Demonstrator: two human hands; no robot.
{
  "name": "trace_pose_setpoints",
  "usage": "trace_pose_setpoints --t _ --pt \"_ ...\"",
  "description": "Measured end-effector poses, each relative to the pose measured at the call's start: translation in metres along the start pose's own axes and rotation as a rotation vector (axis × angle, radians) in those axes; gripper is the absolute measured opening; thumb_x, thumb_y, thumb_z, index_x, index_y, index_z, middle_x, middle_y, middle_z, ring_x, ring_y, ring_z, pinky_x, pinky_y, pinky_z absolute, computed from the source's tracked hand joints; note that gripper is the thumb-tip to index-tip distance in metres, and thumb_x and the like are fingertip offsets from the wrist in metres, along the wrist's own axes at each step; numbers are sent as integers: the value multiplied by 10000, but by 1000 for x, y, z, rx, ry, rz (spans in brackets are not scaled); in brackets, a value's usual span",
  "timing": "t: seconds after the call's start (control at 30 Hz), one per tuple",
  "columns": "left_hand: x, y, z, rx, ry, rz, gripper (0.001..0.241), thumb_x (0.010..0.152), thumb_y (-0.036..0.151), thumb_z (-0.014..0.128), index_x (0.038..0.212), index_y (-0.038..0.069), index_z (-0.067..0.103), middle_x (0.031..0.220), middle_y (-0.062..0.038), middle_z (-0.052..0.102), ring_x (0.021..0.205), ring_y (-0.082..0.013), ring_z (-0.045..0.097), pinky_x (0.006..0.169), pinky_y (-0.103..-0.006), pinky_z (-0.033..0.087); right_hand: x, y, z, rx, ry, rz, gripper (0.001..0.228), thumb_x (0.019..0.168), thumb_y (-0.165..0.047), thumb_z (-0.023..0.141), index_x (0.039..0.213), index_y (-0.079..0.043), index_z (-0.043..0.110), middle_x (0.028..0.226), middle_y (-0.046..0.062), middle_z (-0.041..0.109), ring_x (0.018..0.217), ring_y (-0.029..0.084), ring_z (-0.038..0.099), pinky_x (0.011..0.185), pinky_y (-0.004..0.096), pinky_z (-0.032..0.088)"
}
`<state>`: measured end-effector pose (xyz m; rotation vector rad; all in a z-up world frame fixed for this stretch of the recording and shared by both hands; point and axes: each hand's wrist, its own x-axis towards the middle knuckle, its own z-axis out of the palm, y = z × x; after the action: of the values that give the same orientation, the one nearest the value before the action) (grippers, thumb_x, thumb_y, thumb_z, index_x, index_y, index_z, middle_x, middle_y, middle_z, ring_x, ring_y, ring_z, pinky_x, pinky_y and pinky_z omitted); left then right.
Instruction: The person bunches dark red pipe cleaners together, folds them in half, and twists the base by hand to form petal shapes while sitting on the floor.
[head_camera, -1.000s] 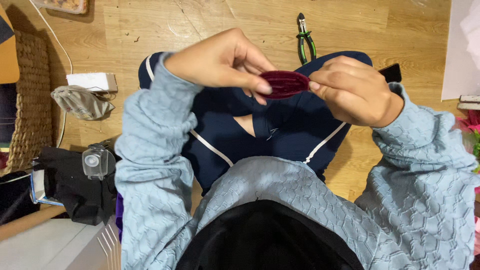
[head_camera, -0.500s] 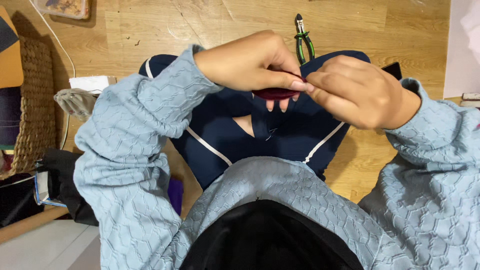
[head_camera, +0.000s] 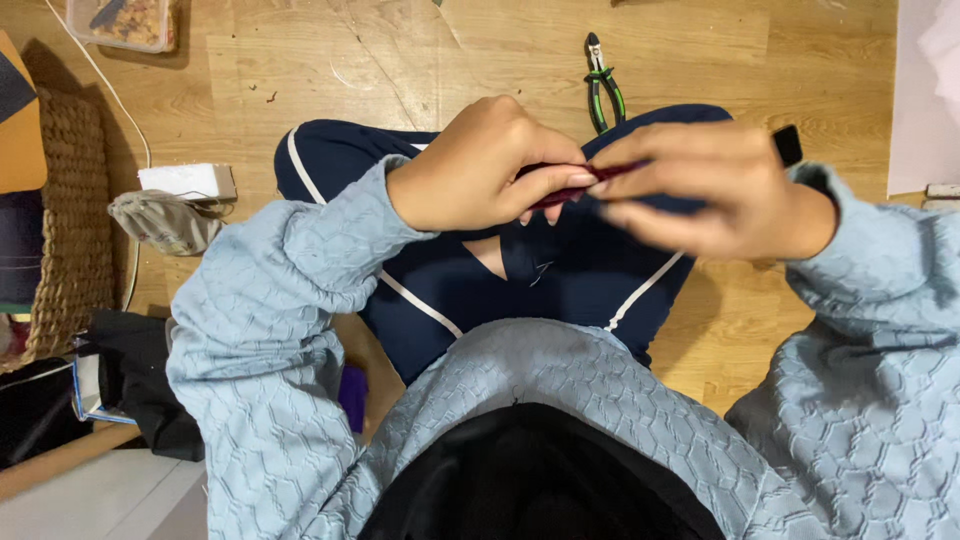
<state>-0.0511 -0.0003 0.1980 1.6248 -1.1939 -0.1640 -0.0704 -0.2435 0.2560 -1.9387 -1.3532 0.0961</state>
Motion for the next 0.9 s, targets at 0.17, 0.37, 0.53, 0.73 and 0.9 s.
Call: trace_pose_setpoints --t 0.17,0.37,0.53,0.73,0.9 --pt "-6 1 9 346 180 -2 334 1095 252 538 798 184 675 666 64 688 594 -232 663 528 -389 411 -1 -5 -10 346 76 666 319 832 22 786 1092 99 619 1047 217 723 985 260 746 988 314 620" --pt "-12 5 18 470 308 -14 284 1106 219 539 850 127 620 724 11 672 619 -242 647 508 -375 387 -4 2 9 702 171 893 234 890 2 710 1103 100 704 907 211 744 732 211 688 767 265 593" --pt "-11 9 22 484 394 5 197 1095 161 553 954 115 683 795 24 707 706 -206 703 532 -344 424 -20 0 28 757 333 754 147 941 -4 709 1071 61 687 856 186 710 715 184 660 639 205 527" --pt "-7 14 30 298 477 33 118 1072 81 594 1026 67 701 800 -5 695 702 -195 684 611 -318 472 -27 -7 39 812 425 675 63 956 -24 687 960 32 657 786 161 663 635 144 561 592 198 466" --pt "-4 18 24 47 373 85 212 1076 88 539 965 26 709 732 -21 682 668 -197 670 640 -305 501 -30 7 29 987 221 776 223 872 19 714 1067 126 701 795 221 707 626 192 618 552 233 506"
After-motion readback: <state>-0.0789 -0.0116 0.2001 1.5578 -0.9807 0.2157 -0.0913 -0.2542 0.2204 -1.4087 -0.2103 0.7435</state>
